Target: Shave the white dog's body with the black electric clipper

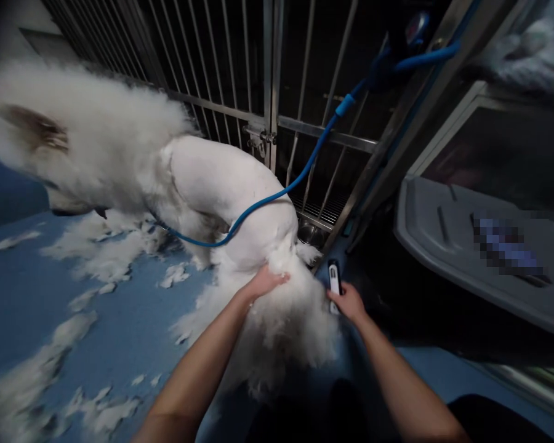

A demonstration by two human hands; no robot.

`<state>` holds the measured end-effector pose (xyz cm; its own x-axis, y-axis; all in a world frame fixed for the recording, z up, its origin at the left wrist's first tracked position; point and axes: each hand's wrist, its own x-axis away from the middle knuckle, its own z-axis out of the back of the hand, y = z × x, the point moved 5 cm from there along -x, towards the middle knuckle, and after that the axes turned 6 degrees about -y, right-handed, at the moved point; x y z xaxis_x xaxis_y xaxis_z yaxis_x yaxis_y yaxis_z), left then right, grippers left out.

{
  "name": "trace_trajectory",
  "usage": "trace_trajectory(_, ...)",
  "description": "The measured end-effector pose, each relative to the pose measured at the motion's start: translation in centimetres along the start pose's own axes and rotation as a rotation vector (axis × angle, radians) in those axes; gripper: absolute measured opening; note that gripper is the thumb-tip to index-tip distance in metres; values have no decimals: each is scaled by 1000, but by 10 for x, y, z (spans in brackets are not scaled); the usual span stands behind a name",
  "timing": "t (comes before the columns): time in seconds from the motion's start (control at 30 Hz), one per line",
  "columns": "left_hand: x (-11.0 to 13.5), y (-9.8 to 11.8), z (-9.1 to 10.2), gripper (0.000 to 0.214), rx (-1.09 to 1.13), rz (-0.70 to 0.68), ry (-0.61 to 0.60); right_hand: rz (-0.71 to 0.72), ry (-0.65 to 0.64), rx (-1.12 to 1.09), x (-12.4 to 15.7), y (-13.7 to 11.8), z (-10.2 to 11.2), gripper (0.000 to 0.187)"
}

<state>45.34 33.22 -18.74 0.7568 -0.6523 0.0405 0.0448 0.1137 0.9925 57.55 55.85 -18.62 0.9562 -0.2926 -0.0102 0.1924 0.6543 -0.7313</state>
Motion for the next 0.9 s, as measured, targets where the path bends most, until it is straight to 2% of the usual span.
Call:
trace_trajectory(0.07,1,-2,-2,19,12,-12,-14,-23,54,-140,-27,-15,23,46)
trace_trajectory(0.13,0,-6,-6,13,15,-18,-25,-27,62,-279,-54,-37,34,51)
trace_trajectory(0.2,-1,-10,-9,11,11,-29,-29,-21,27,-404,-75,-61,35,52)
trace_trajectory(0.27,-2,-14,-11,10,6,-50,-26,-8,-27,-497,-88,-81,26,53)
trace_trajectory(0.37,-4,-17,-12,17,-1,-85,-2,8,-98,-577,-90,-99,3,51)
trace_trajectory(0.47,-4,-18,-11,26,-17,-114,49,21,-133,-615,-86,-101,-13,47)
trace_trajectory(0.53,-3,-19,-10,26,-33,-113,77,33,-122,-634,-88,-98,-15,45)
trace_trajectory(0.63,-2,-21,-10,25,-58,-96,90,58,-38,-653,-99,-95,-13,41)
trace_trajectory(0.7,-2,-23,-10,31,-76,-89,113,76,-28,-649,-104,-97,-20,39)
trace_trajectory(0.83,0,-28,-11,49,-82,-42,186,106,-210,-600,-93,-112,-48,36)
trace_trajectory(0.9,-1,-29,-13,49,-65,-25,193,187,-231,-550,-89,-122,-50,37)
